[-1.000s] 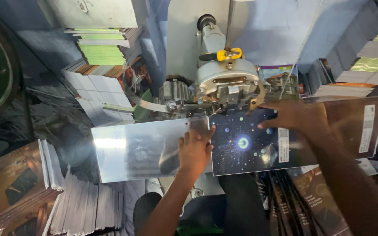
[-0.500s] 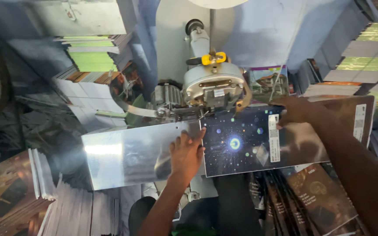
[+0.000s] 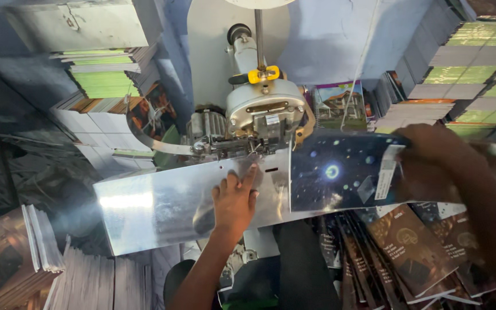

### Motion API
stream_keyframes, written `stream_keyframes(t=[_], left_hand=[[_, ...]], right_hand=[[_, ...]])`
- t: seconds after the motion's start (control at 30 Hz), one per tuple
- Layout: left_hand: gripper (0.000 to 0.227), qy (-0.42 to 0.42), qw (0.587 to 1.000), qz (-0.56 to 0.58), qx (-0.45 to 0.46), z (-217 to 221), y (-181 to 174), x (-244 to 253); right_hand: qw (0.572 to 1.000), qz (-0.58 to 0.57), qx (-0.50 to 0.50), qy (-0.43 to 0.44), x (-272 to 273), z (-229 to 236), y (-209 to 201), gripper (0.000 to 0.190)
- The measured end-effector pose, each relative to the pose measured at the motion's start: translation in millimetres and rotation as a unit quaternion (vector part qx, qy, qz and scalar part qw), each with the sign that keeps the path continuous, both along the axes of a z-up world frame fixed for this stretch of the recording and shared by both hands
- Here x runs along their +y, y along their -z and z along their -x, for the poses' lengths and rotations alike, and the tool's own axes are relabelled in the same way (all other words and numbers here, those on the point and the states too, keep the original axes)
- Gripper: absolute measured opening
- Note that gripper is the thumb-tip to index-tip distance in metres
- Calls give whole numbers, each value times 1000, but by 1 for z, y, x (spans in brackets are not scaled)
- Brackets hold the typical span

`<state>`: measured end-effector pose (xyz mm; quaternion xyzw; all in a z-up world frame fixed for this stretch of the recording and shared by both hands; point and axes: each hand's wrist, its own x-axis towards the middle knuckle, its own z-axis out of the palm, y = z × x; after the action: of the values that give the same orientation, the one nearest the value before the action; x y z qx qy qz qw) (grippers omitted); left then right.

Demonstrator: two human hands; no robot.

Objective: The person repeatedly places printed covers onto a binding machine, aligns them, and operates the machine to stitch the spine. After each cycle, the person removes the bound cover and stacks it with others. The process is repeated for multiple covers throughout the clip.

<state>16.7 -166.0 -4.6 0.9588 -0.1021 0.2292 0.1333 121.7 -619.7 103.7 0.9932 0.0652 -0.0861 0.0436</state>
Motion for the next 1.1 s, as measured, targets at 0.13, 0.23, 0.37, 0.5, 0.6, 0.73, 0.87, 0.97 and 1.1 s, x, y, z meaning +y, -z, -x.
stream_keyframes(t=[0.13,0.23,0.37,0.5,0.6,0.73,0.87,0.97,1.1], left_hand=[[70,1,1000,3,-1,1,-1,-1],[70,-2,1000,-1,1,2,1,-1],[70,-4,1000,-1,13,-1,0,-3],[72,-3,1000,-3,20,0,0,-4],[71,-11,1000,-10,22,-1,0,-5],[71,-1,1000,-15,-16,0,1,-4],[70,-1,1000,-6,-10,1,2,-5],[69,-6,1000,-10,-2,0,3,-5],[69,-8,1000,-13,-5,0,4,-7]], right_hand=[[997,-38,-8,60,-78,4,48,47],[989,-99,-61,92,-112,38,67,48],[982,-94,-84,140,-125,75,75,54],[946,-190,-130,227,-127,118,89,53],[924,-208,-195,254,-125,139,103,51],[890,-215,-320,245,-116,156,122,40],[861,-99,-474,156,-97,152,114,22],[823,-14,-554,125,-74,149,98,25],[824,-7,-540,171,-61,132,101,20]])
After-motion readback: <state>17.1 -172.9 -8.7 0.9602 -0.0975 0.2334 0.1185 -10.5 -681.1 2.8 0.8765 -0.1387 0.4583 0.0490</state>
